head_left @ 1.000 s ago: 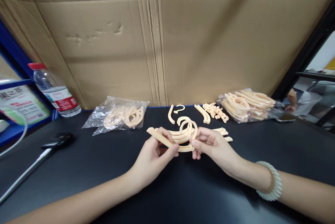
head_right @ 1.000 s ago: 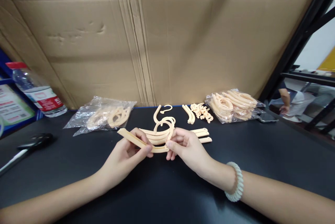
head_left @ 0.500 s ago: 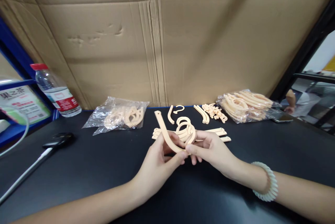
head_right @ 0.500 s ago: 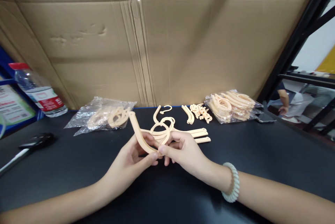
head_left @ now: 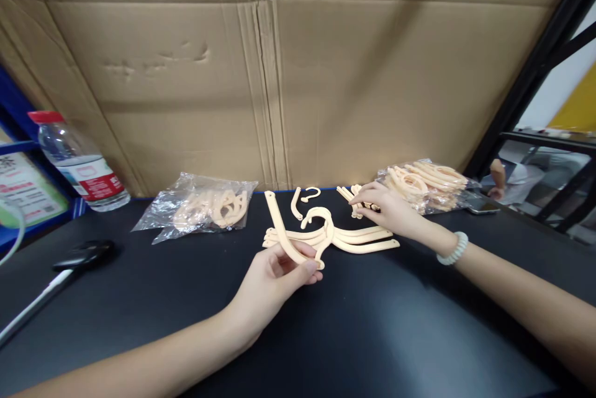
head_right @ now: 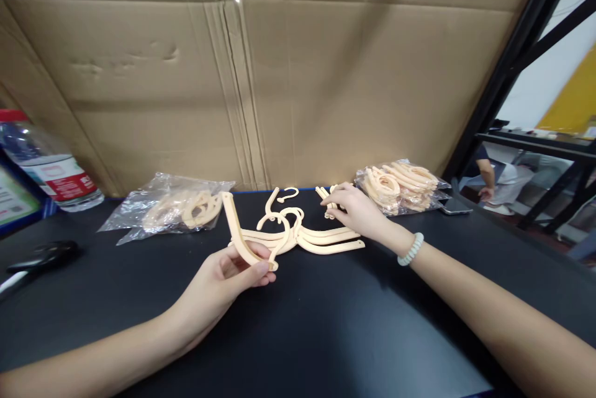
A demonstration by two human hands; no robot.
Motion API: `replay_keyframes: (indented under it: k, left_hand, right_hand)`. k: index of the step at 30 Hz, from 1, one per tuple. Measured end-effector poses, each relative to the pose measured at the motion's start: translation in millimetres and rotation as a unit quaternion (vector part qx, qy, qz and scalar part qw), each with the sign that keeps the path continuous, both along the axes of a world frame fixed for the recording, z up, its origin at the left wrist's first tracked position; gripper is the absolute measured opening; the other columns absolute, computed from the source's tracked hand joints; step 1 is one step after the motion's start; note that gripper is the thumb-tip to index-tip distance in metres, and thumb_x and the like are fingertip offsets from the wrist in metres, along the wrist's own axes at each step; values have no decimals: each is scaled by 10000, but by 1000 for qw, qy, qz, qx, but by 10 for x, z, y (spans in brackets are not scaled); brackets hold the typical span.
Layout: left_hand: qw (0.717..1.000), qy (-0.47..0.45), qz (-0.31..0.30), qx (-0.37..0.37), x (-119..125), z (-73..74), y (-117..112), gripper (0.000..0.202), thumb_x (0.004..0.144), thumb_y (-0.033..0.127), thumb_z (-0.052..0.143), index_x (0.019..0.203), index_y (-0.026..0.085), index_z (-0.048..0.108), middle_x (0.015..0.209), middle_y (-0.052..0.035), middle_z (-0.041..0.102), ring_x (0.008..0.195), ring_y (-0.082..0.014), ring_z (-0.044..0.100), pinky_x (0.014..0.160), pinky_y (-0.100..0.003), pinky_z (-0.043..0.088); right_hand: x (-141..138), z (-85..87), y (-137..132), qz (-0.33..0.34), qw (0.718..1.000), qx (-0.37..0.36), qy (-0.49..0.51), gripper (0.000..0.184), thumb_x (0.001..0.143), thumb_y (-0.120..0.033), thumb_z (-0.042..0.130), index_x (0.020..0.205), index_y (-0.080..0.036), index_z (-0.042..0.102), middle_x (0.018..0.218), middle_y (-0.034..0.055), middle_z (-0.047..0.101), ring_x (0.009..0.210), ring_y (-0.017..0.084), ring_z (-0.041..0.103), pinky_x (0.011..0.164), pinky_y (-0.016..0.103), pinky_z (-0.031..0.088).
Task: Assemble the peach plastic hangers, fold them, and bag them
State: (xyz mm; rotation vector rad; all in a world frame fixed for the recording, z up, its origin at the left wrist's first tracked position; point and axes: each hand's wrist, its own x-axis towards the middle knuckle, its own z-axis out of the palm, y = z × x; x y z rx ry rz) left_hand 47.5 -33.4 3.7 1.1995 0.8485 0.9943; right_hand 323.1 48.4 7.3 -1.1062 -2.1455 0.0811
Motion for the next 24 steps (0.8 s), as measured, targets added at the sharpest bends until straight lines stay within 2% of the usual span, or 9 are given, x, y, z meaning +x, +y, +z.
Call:
replay_keyframes:
  k: [5,13,16,20,22,24]
  left_hand:
    - [1000,-17,3,-17,-20,-28,13,260,680,305,834,849,146,716,782,-10,694,726,-119,670,734,-228,567]
    - [999,-26,11,-39,-23,-10,19,293,632,283,864,849,129,740,768,-32,725,729,-137,675,762,-262,568]
    - [999,-24,13,-40,-22,-11,23,288,633,274,863,849,129,738,762,-34,726,723,-144,677,766,-278,566]
    - [999,-24,9,-33,-27,-22,20,261,658,276,845,845,133,733,771,-35,720,728,-151,680,769,-291,562]
    - [999,-25,9,-28,-29,-25,17,263,658,269,843,851,131,729,770,-37,716,725,-157,678,774,-307,560]
    - [999,-24,12,-27,-31,-24,15,270,654,257,844,860,129,725,769,-38,713,723,-159,675,775,-313,557]
  right_hand:
    - [17,-108,80,46,996,-10,-78,196,852,-196,594,983,-228,736,1045,73,708,1053,270,541,963,478,419]
    - [-37,-154,132,28,999,-25,-11,166,830,-208,594,754,-234,740,915,60,737,957,269,563,911,484,443]
    - [-41,-133,108,8,999,-26,37,155,841,-233,589,780,-226,731,881,61,735,885,250,608,865,456,470]
    - [-82,-58,6,-24,990,-38,130,223,919,-319,517,914,-200,705,692,36,693,658,193,647,663,357,517]
    - [-133,2,-76,-21,972,-62,228,238,917,-376,533,913,-194,688,680,27,687,596,169,649,591,317,520]
    - [-201,65,-172,-14,945,-81,317,231,882,-402,591,884,-190,683,764,43,708,629,163,667,588,301,535]
